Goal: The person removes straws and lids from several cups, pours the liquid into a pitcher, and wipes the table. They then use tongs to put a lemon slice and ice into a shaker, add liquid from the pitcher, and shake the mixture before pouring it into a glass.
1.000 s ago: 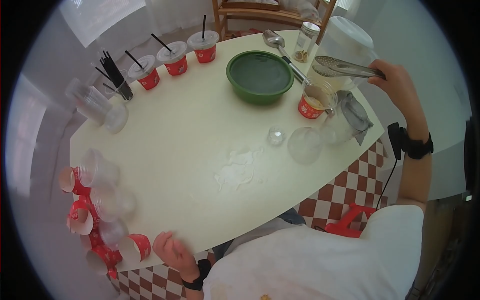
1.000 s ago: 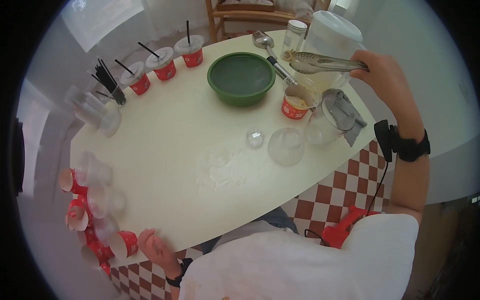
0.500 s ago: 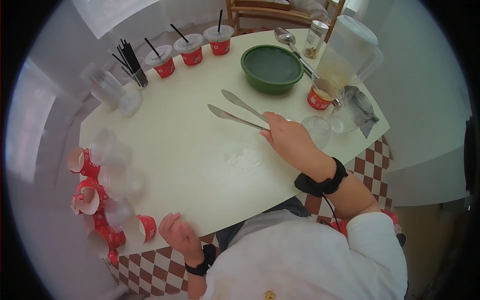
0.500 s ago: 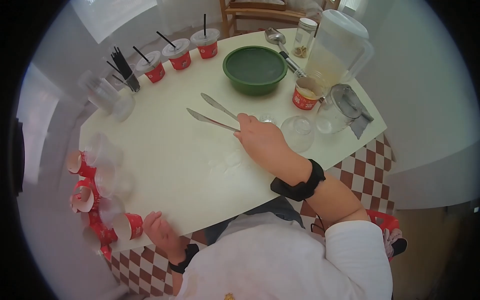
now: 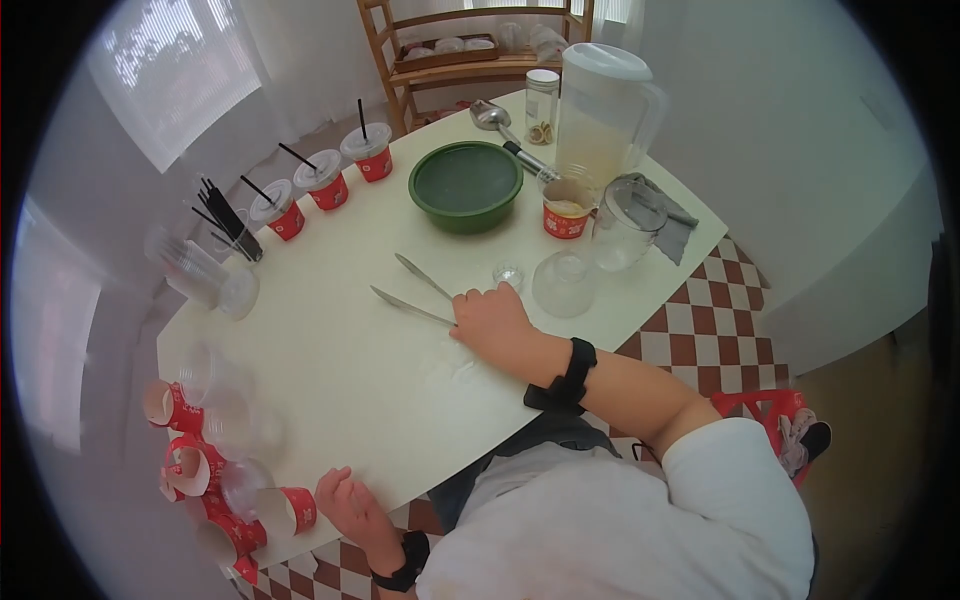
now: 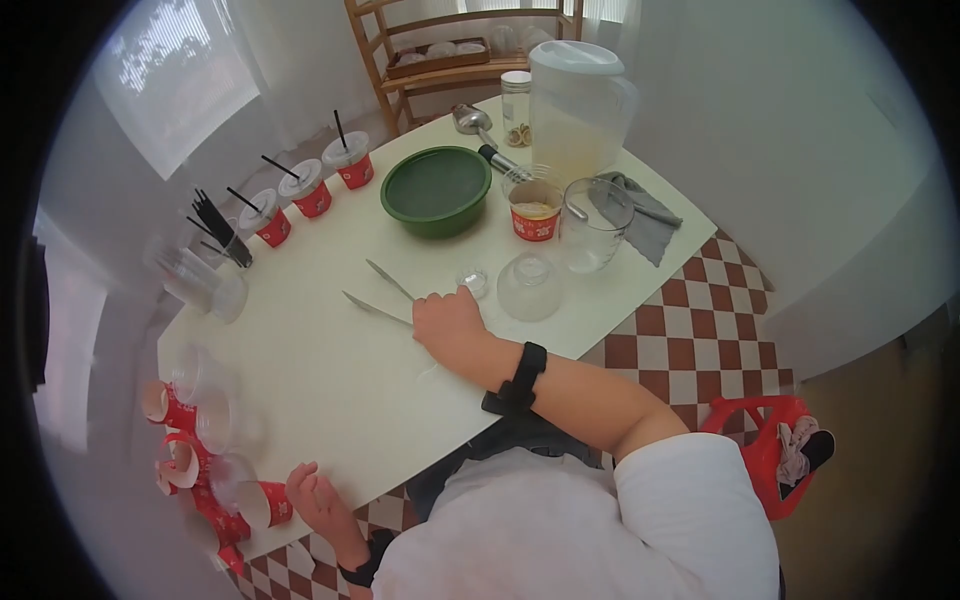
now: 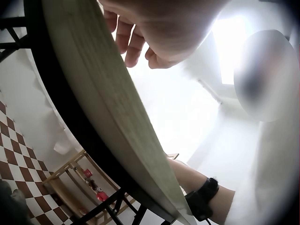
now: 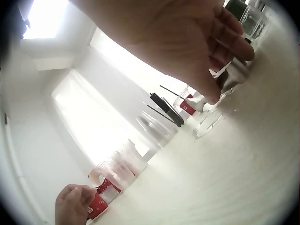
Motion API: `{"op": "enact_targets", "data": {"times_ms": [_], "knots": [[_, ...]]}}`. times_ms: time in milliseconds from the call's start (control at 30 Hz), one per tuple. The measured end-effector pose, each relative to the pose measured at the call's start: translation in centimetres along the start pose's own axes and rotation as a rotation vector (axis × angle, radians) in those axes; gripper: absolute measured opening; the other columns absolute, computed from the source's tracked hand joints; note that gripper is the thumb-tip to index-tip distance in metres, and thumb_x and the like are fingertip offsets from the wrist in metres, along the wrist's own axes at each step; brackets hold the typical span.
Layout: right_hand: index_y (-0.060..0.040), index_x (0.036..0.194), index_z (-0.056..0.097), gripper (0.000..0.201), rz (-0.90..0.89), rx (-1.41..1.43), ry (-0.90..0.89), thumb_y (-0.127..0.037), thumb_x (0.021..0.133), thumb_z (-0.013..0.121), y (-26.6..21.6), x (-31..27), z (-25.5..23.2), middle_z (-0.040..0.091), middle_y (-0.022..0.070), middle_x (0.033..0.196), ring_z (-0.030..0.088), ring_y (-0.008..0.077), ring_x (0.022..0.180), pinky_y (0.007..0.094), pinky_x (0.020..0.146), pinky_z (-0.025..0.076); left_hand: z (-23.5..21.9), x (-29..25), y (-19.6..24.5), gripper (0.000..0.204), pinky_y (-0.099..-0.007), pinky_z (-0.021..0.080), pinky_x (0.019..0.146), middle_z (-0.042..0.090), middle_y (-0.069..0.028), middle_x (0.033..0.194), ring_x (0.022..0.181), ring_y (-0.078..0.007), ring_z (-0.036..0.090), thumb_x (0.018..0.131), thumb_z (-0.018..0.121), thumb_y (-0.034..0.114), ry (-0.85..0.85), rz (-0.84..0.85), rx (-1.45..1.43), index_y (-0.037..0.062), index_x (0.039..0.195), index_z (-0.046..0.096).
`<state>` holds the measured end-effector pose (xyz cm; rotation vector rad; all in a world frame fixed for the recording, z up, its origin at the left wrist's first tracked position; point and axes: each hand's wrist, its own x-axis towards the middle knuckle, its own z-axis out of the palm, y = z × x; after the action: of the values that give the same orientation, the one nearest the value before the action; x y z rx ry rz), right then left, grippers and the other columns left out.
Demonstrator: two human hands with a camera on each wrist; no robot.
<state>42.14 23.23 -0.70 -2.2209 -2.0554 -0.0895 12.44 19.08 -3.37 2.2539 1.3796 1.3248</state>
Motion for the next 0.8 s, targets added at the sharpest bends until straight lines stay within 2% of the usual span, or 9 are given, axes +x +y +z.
{"op": "enact_targets", "data": {"times_ms": [100,167,233,300,367,467,567,700,800], "knots": [[-0.0025,0.099,0.055,0.042,-0.054,0.02,0.13,-0.036,0.076,0.064,0.0,-1.9,-1.7,0.058,0.0082,0.079,0.059,0.0214,0.073,0.0329,0.063,0.042,-2.0,1.9,2.7,0.007,-0.0463,0.034,0.094,0.057,-0.0107,0.1,0.096,-0.0297,0.051,0.081,0.05,0.006,-0.125,0.042,-0.112,0.0033,0.086,0.046],[-0.0009,0.112,0.051,0.052,-0.145,0.232,0.147,-0.037,0.077,0.064,0.9,-4.2,-6.3,0.057,0.0101,0.082,0.059,0.0226,0.075,0.0329,0.063,0.044,-4.1,4.6,5.4,0.011,-0.0495,0.032,0.095,0.058,-0.0099,0.099,0.094,-0.0292,0.052,0.078,0.053,0.005,-0.234,0.147,-0.17,0.0054,0.085,0.045],[-0.0032,0.114,0.053,0.049,-0.235,0.383,0.327,-0.034,0.078,0.064,4.2,-6.2,-11.3,0.058,0.009,0.082,0.058,0.0222,0.073,0.0326,0.064,0.045,-6.0,8.3,8.4,0.013,-0.0516,0.03,0.096,0.06,-0.0091,0.098,0.091,-0.0279,0.054,0.075,0.056,0.006,-0.345,0.291,-0.2,0.0063,0.083,0.045],[-0.0055,0.109,0.057,0.04,-0.024,0.582,0.298,-0.031,0.079,0.064,8.6,-7.4,-16.3,0.06,0.008,0.081,0.057,0.0197,0.07,0.0306,0.063,0.045,-6.8,12.2,11.9,0.016,-0.0528,0.03,0.095,0.06,-0.0083,0.098,0.092,-0.0264,0.054,0.072,0.059,0.006,-0.505,0.394,-0.219,0.0062,0.082,0.046],[-0.0038,0.102,0.059,0.032,0.192,0.557,0.459,-0.028,0.081,0.063,13.9,-6.6,-20.1,0.059,0.0074,0.072,0.053,0.0148,0.065,0.0276,0.06,0.043,-5.4,16.7,15.6,0.016,-0.0505,0.033,0.093,0.06,-0.0071,0.095,0.089,-0.0259,0.054,0.071,0.062,0.007,-0.606,0.556,-0.157,0.006,0.082,0.05],[-0.0016,0.094,0.06,0.029,0.314,0.412,0.624,-0.028,0.083,0.06,24.4,-2.8,-23.1,0.059,0.0073,0.072,0.053,0.0168,0.065,0.0303,0.061,0.044,-0.6,22.5,20.2,0.014,-0.0423,0.033,0.094,0.058,-0.0082,0.094,0.091,-0.0261,0.053,0.075,0.06,0.009,-0.661,0.736,-0.011,0.0046,0.086,0.053],[-0.0008,0.093,0.059,0.028,0.357,0.205,0.575,-0.028,0.085,0.058,30.6,0.2,-23.7,0.06,0.0074,0.075,0.054,0.0167,0.07,0.0296,0.064,0.044,6.9,27.5,23.8,0.017,-0.0351,0.04,0.086,0.06,-0.0114,0.096,0.091,-0.0273,0.055,0.08,0.059,0.013,-0.61,0.877,0.105,0.0016,0.092,0.057],[-0.0015,0.093,0.059,0.032,0.36,0.19,0.522,-0.032,0.084,0.058,31.9,3.0,-22.3,0.061,0.0099,0.081,0.056,0.0207,0.074,0.0322,0.066,0.045,18.6,34.0,27.6,0.025,-0.0413,0.047,0.074,0.064,-0.0129,0.086,0.083,-0.031,0.06,0.081,0.051,0.023,-0.612,0.764,-0.057,0.0021,0.092,0.061],[-0.0022,0.091,0.061,0.035,0.392,0.151,0.485,-0.036,0.082,0.059,32.2,5.2,-21.1,0.063,0.0116,0.083,0.059,0.0246,0.076,0.0343,0.067,0.046,25.9,37.5,29.8,0.028,-0.0407,0.048,0.074,0.064,-0.0163,0.088,0.083,-0.0327,0.06,0.079,0.05,0.023,-0.615,0.687,0.008,0.0015,0.09,0.063]]}}
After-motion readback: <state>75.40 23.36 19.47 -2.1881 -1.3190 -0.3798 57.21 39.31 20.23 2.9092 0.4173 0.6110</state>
